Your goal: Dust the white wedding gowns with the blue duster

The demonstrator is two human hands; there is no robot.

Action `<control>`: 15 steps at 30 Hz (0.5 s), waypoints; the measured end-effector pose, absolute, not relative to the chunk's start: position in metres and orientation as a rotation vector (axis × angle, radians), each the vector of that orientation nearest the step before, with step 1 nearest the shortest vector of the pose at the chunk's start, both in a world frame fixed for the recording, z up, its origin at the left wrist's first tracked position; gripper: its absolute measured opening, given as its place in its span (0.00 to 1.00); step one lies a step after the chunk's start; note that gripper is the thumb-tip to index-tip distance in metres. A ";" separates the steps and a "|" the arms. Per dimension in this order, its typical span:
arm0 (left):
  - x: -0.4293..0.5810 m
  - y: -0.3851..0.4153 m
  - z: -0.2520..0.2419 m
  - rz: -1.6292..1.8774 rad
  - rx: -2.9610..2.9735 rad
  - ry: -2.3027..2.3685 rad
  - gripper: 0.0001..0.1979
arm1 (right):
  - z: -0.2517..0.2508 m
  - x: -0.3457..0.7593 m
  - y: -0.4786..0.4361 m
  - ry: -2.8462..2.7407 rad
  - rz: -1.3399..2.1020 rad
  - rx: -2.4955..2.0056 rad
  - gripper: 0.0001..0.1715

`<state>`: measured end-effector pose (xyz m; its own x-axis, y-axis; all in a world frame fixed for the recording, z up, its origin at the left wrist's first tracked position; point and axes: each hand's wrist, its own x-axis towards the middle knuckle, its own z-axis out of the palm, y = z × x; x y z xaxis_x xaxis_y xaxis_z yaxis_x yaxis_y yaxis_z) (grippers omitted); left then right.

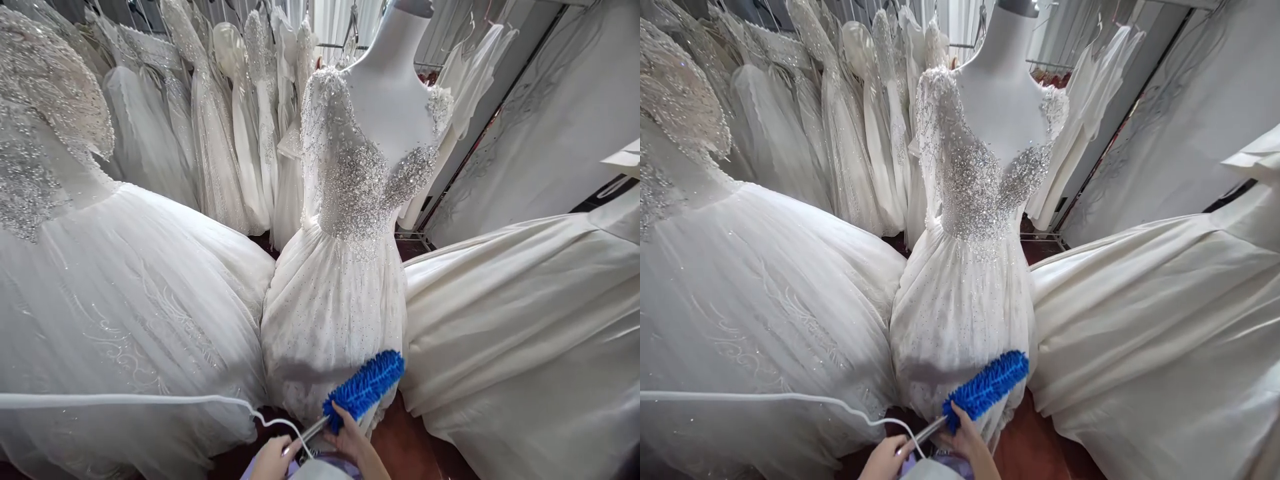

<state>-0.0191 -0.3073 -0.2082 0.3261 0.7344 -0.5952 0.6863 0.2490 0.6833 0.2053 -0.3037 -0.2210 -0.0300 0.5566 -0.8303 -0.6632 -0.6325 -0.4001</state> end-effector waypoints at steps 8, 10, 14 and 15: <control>0.007 -0.228 -0.142 0.464 1.574 1.433 0.32 | -0.064 0.209 -0.200 -0.519 1.370 -1.229 0.29; 0.004 -0.204 -0.130 0.509 1.590 1.417 0.31 | -0.048 0.200 -0.172 -0.543 1.339 -1.225 0.31; -0.010 -0.187 -0.131 0.481 1.608 1.407 0.30 | -0.072 0.181 -0.155 -0.396 1.350 -1.254 0.29; -0.015 -0.191 -0.137 0.452 1.608 1.404 0.31 | -0.088 0.178 -0.162 -0.376 1.367 -1.267 0.28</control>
<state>-0.0153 -0.1915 -0.1373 0.2805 0.9160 -0.2867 0.5765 0.0781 0.8134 0.1782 -0.1623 -0.0876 0.2639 0.8545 -0.4474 -0.5050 -0.2727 -0.8189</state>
